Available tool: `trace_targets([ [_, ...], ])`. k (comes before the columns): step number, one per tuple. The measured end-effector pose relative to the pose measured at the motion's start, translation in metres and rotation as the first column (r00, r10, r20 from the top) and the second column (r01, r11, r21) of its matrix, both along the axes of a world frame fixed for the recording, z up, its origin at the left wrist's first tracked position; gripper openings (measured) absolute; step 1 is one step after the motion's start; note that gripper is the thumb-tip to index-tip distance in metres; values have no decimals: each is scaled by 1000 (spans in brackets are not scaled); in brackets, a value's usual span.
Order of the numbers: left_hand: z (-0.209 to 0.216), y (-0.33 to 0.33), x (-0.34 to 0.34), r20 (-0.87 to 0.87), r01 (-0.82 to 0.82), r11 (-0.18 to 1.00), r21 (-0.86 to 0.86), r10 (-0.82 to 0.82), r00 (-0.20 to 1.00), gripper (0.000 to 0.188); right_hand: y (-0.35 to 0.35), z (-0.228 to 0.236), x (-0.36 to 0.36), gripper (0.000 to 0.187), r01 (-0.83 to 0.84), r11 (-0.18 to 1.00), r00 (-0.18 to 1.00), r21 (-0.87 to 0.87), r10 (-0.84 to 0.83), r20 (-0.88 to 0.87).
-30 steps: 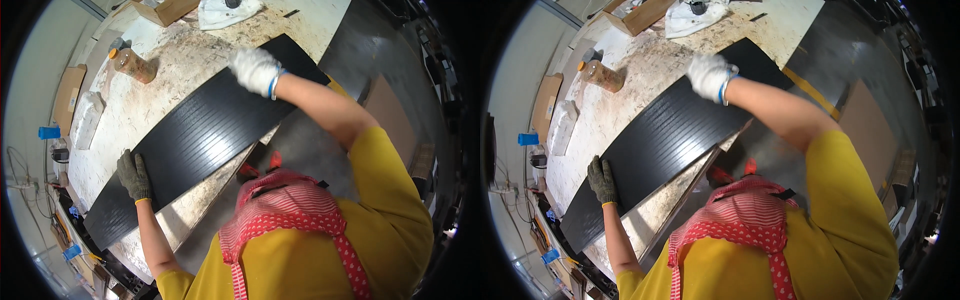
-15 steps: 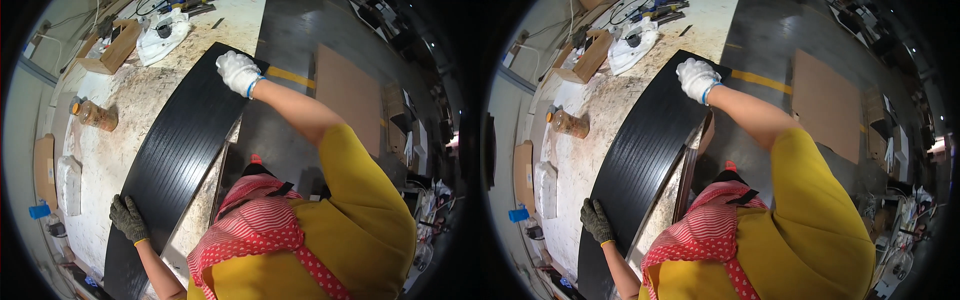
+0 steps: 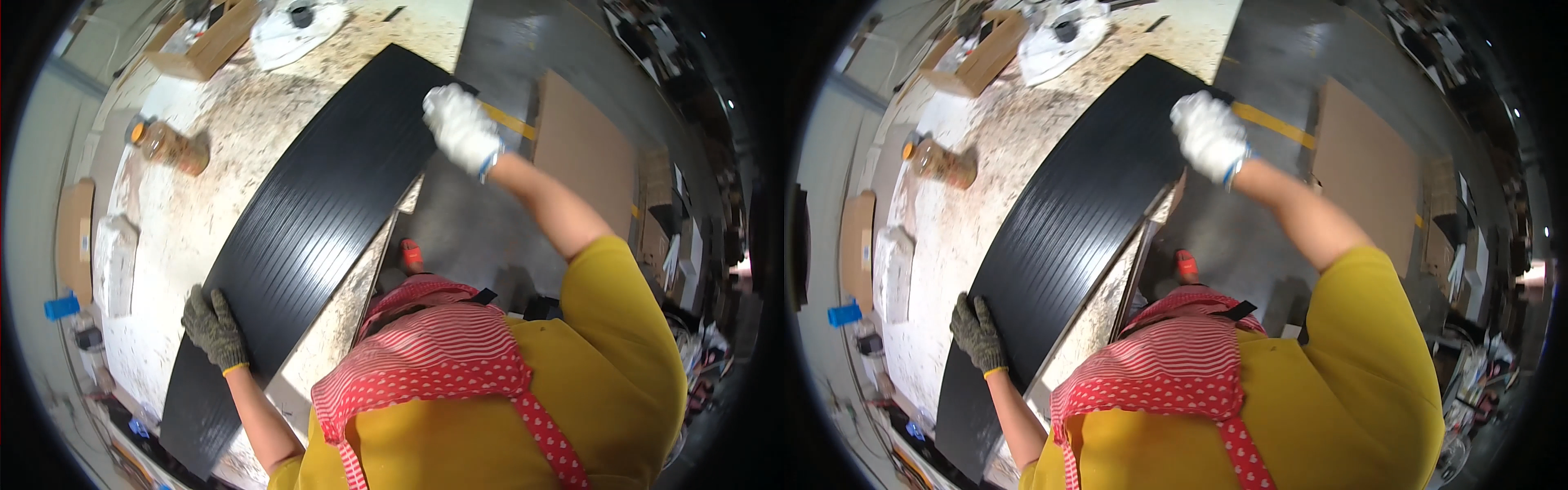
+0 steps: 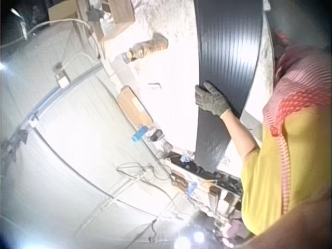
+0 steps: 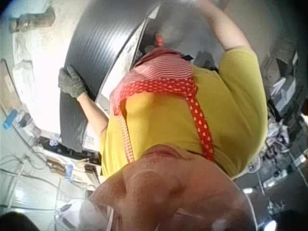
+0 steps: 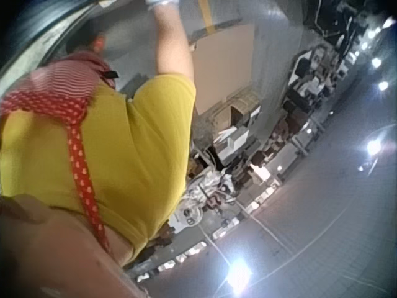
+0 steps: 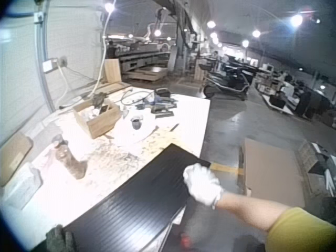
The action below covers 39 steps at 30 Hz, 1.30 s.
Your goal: The person cleans long black grooved boards using a cloth and liquid from a bottle. The person wipes the surfaces and edges of the boards while wearing gloves.
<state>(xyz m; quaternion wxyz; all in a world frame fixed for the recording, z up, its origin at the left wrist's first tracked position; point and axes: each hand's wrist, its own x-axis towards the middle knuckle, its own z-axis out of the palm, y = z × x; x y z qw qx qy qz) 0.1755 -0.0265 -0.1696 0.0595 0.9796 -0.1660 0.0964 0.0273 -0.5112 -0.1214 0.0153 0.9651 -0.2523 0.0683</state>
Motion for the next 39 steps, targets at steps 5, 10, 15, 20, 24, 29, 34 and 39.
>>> trace_targets([
  [5,5,-1,-2,-64,-52,998,44,54,996,47,84,15,14,21,-552,704,813,447,574,98],
  [10,3,-7,0,49,14,999,40,-16,999,43,-56,-9,73,21,-123,986,974,113,99,204],
  [15,11,-16,-4,-40,-64,997,39,66,997,43,133,-13,123,27,-479,859,834,182,510,-213],
  [20,0,8,-10,-17,-72,997,-7,72,997,43,65,13,119,21,-503,844,845,187,526,-101],
  [24,5,-9,1,59,-7,1000,-21,8,998,40,-22,-19,130,23,-241,970,934,-35,241,265],
  [29,-1,0,2,18,-31,999,-21,31,999,42,223,3,82,19,-704,706,674,77,699,-237],
  [34,9,88,10,-148,-46,997,66,56,987,42,194,-5,84,17,-685,699,719,205,693,40],
  [39,-47,358,51,-101,-135,934,332,178,979,43,28,-21,87,31,98,994,976,49,-106,192],
])
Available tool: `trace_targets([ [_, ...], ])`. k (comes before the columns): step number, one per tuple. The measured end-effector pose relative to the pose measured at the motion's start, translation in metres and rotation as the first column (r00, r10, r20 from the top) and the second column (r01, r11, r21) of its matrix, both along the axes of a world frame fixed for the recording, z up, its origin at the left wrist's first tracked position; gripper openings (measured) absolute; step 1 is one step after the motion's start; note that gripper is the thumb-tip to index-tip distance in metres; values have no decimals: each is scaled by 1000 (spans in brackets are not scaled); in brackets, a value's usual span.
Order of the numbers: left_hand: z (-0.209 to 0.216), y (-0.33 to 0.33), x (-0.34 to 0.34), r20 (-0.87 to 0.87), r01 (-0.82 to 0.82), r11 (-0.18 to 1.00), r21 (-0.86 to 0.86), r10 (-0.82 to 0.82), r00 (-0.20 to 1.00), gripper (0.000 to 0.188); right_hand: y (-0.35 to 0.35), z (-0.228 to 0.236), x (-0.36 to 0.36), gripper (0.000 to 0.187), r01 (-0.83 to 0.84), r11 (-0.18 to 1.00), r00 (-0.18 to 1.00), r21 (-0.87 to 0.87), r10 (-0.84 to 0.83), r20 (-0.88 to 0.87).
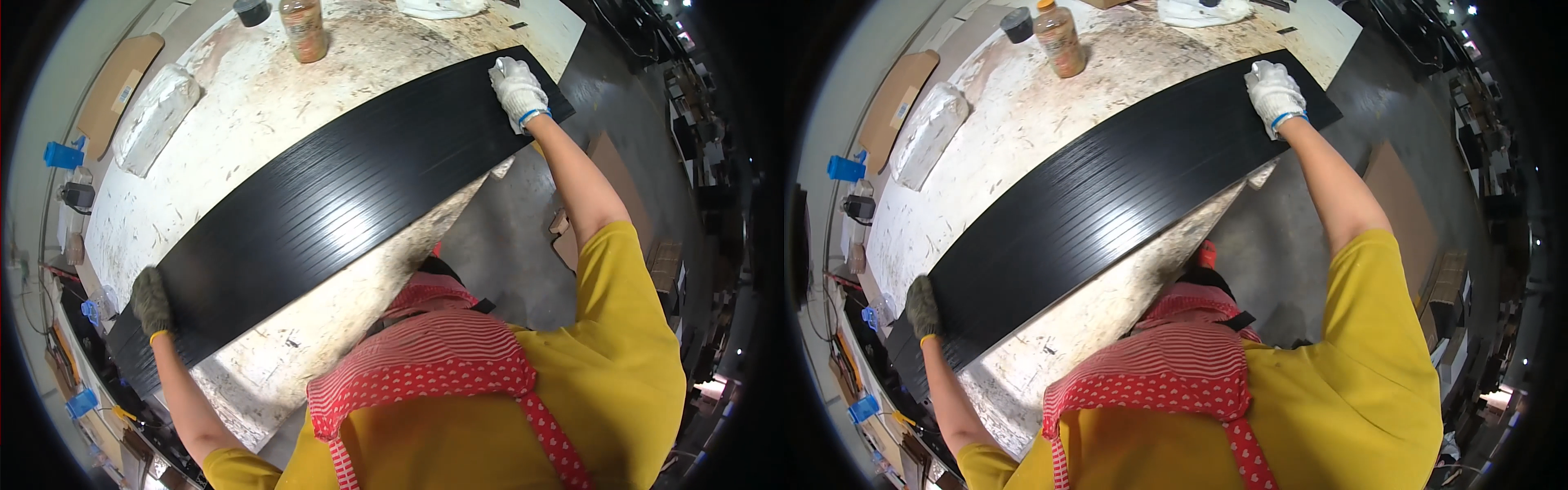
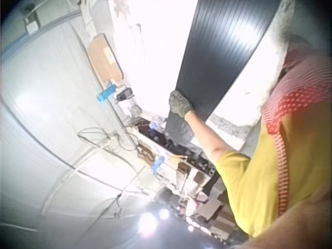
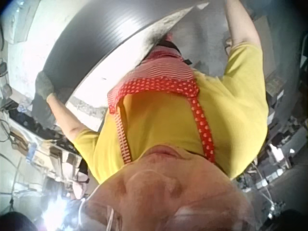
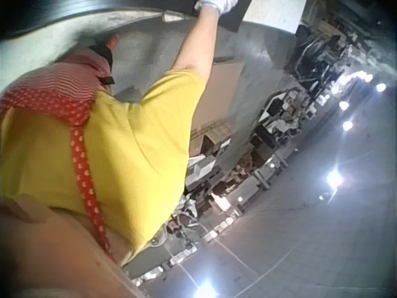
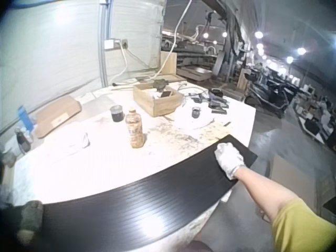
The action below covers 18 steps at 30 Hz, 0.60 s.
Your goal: The person cleans long black grooved boards using a cloth and liquid from a bottle. The person wipes the surfaces and edges of the boards while wearing gloves.
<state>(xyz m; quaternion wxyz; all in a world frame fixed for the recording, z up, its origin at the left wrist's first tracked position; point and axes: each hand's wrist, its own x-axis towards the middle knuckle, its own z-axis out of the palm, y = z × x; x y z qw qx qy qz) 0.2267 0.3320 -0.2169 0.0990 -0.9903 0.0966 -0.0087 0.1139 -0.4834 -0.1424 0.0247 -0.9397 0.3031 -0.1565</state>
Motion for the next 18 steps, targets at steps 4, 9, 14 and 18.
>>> trace_targets([
  [4,-21,99,-2,67,89,990,111,-96,993,42,137,0,56,26,-265,964,959,37,267,-95],
  [9,15,38,-18,-90,-86,996,20,87,992,43,363,-4,22,17,-854,521,515,14,848,-125],
  [14,-2,79,-73,-10,49,988,150,-48,999,45,223,13,49,27,-536,833,823,138,552,-133],
  [18,1,66,-95,35,96,985,146,-102,994,44,124,-6,39,31,-189,972,982,-139,190,-7],
])
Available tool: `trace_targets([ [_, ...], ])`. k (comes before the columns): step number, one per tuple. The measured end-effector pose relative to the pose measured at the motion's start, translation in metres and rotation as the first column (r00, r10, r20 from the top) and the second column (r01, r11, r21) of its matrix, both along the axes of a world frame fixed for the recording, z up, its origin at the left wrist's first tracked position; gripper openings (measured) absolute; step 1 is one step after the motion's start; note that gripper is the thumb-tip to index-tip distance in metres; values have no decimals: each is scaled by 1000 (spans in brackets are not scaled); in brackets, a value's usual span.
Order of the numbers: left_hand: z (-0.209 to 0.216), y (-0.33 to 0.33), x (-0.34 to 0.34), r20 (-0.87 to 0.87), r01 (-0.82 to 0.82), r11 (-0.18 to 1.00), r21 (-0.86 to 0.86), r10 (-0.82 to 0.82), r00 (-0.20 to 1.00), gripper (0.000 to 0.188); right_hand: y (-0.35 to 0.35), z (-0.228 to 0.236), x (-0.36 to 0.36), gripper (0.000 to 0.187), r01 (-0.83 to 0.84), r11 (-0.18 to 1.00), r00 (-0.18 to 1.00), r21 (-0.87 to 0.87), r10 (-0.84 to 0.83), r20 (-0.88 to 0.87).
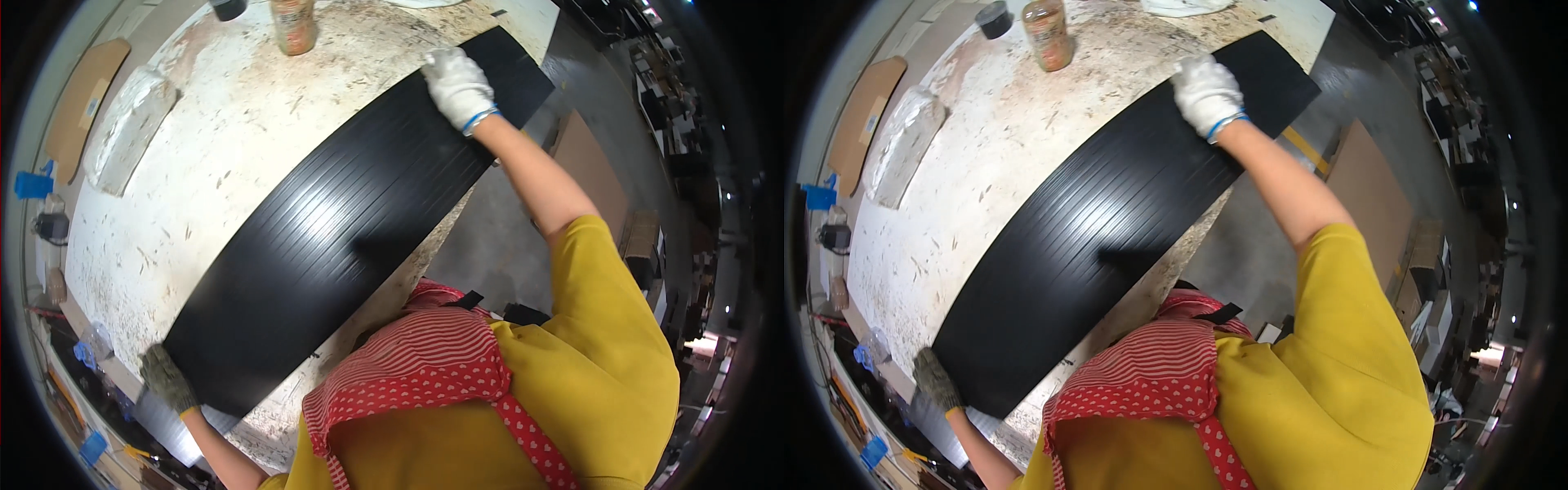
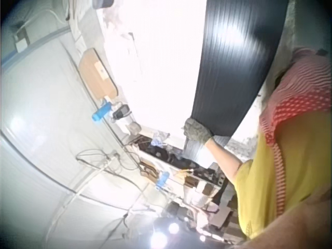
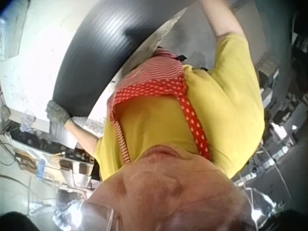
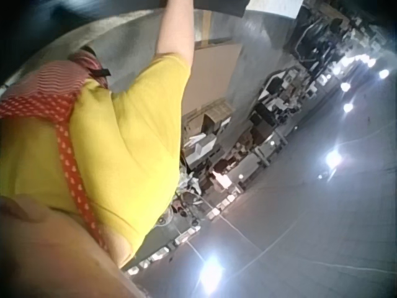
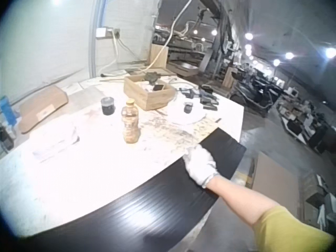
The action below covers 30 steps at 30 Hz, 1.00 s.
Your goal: The person cleans long black grooved boards using a cloth and liquid from a bottle. The person wipes the surfaces and edges of the boards while wearing gloves.
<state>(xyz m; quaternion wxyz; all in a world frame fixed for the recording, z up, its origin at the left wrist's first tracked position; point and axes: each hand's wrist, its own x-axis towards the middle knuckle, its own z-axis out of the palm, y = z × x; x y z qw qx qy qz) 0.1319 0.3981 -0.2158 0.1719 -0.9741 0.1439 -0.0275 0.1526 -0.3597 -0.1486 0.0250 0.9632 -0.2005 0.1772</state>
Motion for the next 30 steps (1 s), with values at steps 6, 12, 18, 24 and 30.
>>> trace_targets([
  [6,-9,27,-56,16,-42,999,-28,42,999,47,120,28,-46,26,-495,864,840,95,504,-204],
  [12,-4,10,-63,-1,-168,961,-218,172,985,51,-13,23,-99,18,-12,957,971,291,80,-225],
  [18,-8,20,-62,-27,-213,961,-174,211,977,50,58,36,-130,13,-445,862,836,245,497,-233],
  [24,35,-73,-44,93,-7,996,-87,15,996,40,30,41,-109,18,-122,978,901,171,181,-395],
  [30,45,-165,-37,-55,-13,834,-552,-20,998,34,49,50,-109,14,-277,945,823,173,326,-465],
])
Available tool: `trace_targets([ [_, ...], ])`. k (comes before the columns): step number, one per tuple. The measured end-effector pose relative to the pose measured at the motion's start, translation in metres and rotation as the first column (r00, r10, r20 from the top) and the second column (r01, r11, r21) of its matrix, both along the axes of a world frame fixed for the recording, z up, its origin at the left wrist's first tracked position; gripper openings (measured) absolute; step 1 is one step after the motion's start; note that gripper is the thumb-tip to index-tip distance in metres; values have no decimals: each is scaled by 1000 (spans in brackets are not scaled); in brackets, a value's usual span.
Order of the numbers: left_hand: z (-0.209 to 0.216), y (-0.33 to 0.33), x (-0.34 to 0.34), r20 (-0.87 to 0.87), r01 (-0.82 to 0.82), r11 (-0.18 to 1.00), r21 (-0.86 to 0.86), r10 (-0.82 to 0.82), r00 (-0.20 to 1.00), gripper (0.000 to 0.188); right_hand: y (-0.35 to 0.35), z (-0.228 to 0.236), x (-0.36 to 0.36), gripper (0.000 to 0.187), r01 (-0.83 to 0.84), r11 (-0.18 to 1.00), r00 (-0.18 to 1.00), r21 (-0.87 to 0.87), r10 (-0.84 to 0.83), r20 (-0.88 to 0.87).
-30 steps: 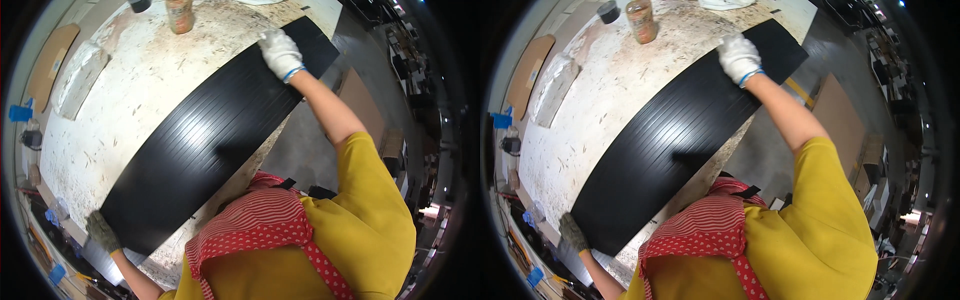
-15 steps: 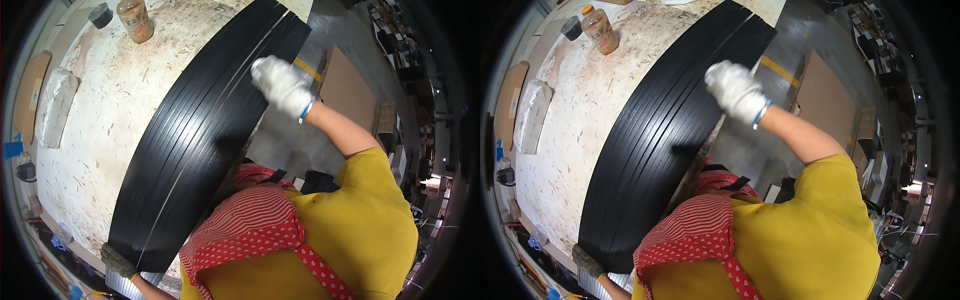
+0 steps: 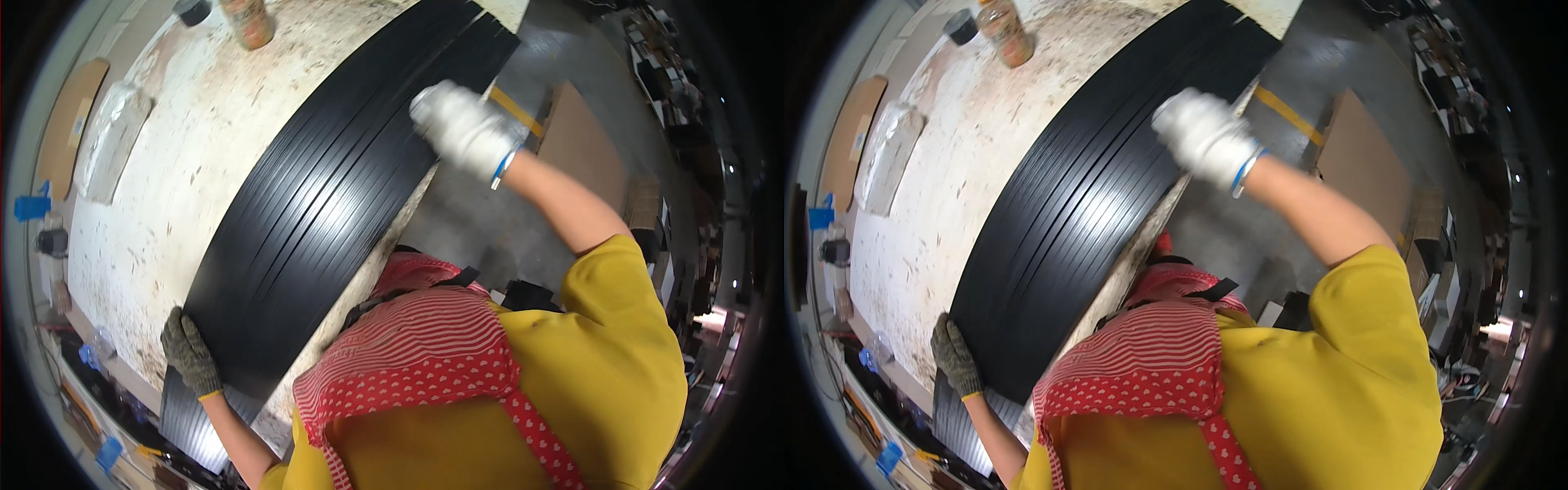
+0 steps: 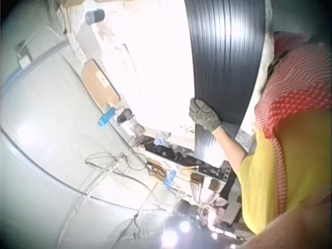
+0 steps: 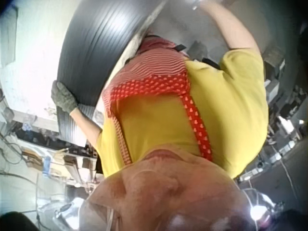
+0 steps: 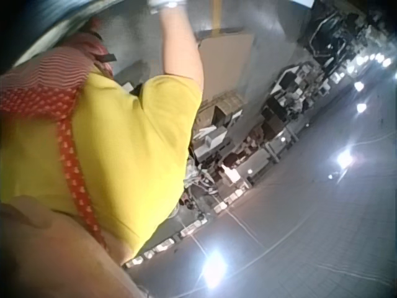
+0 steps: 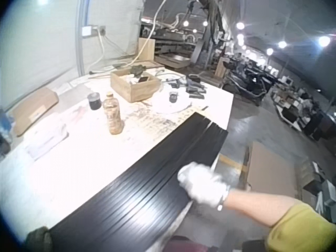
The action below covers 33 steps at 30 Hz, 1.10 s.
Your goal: The person cleans long black grooved boards using a cloth and liquid from a bottle. The person wipes the surfaces and edges of the boards while wearing gloves.
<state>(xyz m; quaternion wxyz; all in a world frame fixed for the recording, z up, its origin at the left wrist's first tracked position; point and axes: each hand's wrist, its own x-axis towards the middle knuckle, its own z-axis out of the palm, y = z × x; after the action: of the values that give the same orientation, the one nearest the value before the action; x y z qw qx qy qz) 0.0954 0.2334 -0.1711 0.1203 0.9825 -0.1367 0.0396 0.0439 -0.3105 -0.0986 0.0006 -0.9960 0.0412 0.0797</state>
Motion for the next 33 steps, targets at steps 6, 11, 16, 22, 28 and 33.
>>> trace_targets([
  [6,0,37,-29,131,-124,982,143,105,986,39,25,-18,-7,14,63,998,963,26,-67,263],
  [11,3,36,-29,127,-155,982,104,141,982,42,96,-21,-28,12,-353,927,928,126,330,173],
  [16,8,39,-29,142,-128,986,105,112,983,42,-15,-28,-16,17,60,995,919,-74,-26,394],
  [22,-5,65,-41,169,-162,959,234,124,978,48,150,-25,-36,11,-647,737,756,193,588,287],
  [28,-1,99,-73,221,-260,940,219,212,952,53,64,-21,-7,22,-369,927,884,67,328,332],
  [33,-5,101,-75,194,-289,931,224,248,949,52,256,-31,-2,17,-709,352,580,611,783,223],
])
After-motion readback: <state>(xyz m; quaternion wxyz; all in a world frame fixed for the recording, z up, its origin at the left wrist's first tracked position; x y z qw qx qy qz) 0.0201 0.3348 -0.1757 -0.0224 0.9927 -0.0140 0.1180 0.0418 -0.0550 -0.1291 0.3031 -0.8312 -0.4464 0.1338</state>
